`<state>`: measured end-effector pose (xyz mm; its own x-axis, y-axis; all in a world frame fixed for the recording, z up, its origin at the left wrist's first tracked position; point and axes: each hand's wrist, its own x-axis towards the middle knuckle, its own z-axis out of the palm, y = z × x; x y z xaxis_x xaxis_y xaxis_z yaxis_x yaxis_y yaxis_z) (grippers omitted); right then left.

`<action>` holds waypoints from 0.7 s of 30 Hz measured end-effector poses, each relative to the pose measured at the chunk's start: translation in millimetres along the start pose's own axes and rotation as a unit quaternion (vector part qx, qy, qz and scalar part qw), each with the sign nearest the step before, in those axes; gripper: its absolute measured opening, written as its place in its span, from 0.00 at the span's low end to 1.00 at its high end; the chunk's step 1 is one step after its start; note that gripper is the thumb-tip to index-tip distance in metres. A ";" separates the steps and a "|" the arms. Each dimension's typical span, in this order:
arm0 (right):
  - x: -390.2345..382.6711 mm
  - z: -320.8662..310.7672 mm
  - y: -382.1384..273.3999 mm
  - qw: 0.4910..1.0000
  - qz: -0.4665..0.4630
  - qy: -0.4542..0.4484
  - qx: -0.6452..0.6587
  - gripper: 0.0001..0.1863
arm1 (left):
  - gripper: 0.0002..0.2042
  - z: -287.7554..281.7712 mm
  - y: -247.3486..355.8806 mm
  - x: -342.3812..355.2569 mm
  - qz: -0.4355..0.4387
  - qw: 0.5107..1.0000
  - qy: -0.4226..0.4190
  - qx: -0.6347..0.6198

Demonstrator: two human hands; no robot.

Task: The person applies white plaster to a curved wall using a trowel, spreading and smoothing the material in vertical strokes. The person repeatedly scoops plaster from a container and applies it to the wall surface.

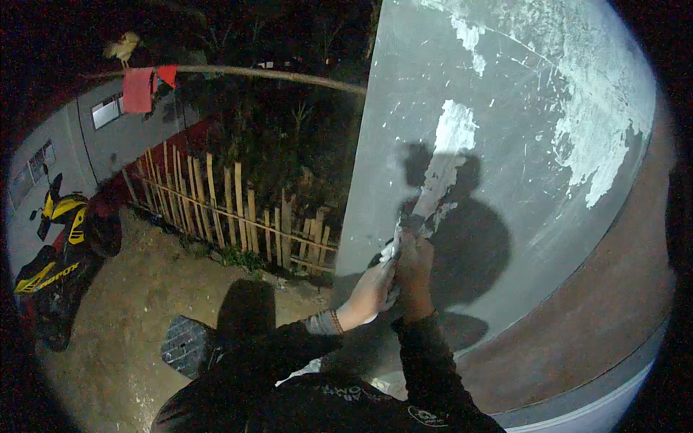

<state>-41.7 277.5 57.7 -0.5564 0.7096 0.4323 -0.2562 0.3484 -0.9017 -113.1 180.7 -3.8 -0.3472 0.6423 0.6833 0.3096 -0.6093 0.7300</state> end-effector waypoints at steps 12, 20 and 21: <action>51.1 7.3 -70.7 0.990 -0.073 -0.005 0.121 0.15 | 0.18 -10.3 60.8 86.1 0.254 0.914 0.092 0.302; 98.0 19.4 -87.6 0.860 -0.392 0.168 -0.280 0.16 | 0.12 -9.8 97.5 97.5 -0.002 0.995 -0.012 -0.094; 100.0 16.3 -93.6 0.845 -0.401 0.157 -0.317 0.15 | 0.10 -10.2 108.5 102.7 0.018 0.994 -0.005 -0.104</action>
<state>-86.3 305.8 185.1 -0.1422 0.1829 0.9728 0.0783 0.9818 -0.1731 -124.2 175.8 145.5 -0.3301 0.6221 0.7099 0.1324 -0.7141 0.6874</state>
